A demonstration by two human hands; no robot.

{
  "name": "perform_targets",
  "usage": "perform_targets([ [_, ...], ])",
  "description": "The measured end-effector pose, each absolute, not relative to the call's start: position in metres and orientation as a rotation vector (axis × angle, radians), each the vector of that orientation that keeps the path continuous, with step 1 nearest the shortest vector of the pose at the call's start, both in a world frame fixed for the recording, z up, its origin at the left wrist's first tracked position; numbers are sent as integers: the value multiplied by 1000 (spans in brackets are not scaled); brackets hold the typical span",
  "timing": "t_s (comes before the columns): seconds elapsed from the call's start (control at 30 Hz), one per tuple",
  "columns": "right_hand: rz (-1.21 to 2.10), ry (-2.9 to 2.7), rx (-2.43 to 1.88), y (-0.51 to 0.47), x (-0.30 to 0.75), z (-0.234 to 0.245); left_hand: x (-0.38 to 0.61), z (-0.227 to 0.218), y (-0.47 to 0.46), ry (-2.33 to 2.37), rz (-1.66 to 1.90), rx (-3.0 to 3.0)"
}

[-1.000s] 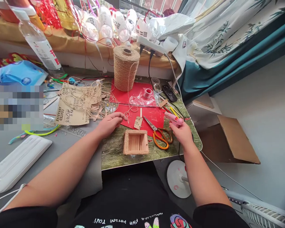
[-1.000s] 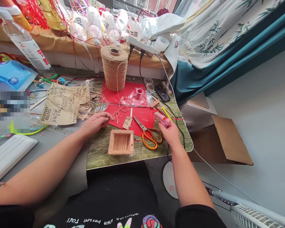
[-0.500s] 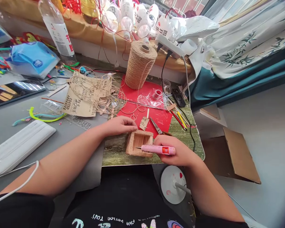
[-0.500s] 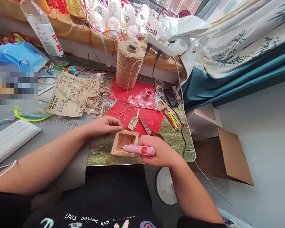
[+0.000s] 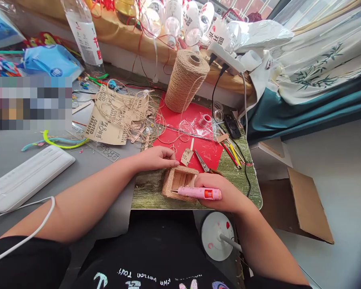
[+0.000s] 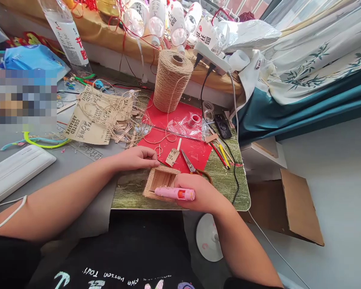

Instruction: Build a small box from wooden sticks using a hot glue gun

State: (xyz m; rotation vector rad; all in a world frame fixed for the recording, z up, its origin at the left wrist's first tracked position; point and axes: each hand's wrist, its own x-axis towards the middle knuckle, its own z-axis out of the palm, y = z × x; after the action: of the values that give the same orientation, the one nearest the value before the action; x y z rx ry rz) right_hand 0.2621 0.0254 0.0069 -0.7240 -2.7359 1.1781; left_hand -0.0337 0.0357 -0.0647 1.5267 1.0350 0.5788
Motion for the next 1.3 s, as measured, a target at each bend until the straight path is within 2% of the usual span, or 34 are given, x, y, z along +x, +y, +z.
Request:
perform_targets([
  [0.27,1152,-2752,-714,26,262,4,-34,-62,35,1053,582,1514],
  [0.53,975,-2795,-663,26,254,7,-34,-65,35,1047,592,1530],
  [1.13,984,-2803,-579,30,251,9,-34,-66,35,1057,599,1548],
  [1.3,896,-2859,-510,31,256,6,-34,-66,35,1048,574,1561],
])
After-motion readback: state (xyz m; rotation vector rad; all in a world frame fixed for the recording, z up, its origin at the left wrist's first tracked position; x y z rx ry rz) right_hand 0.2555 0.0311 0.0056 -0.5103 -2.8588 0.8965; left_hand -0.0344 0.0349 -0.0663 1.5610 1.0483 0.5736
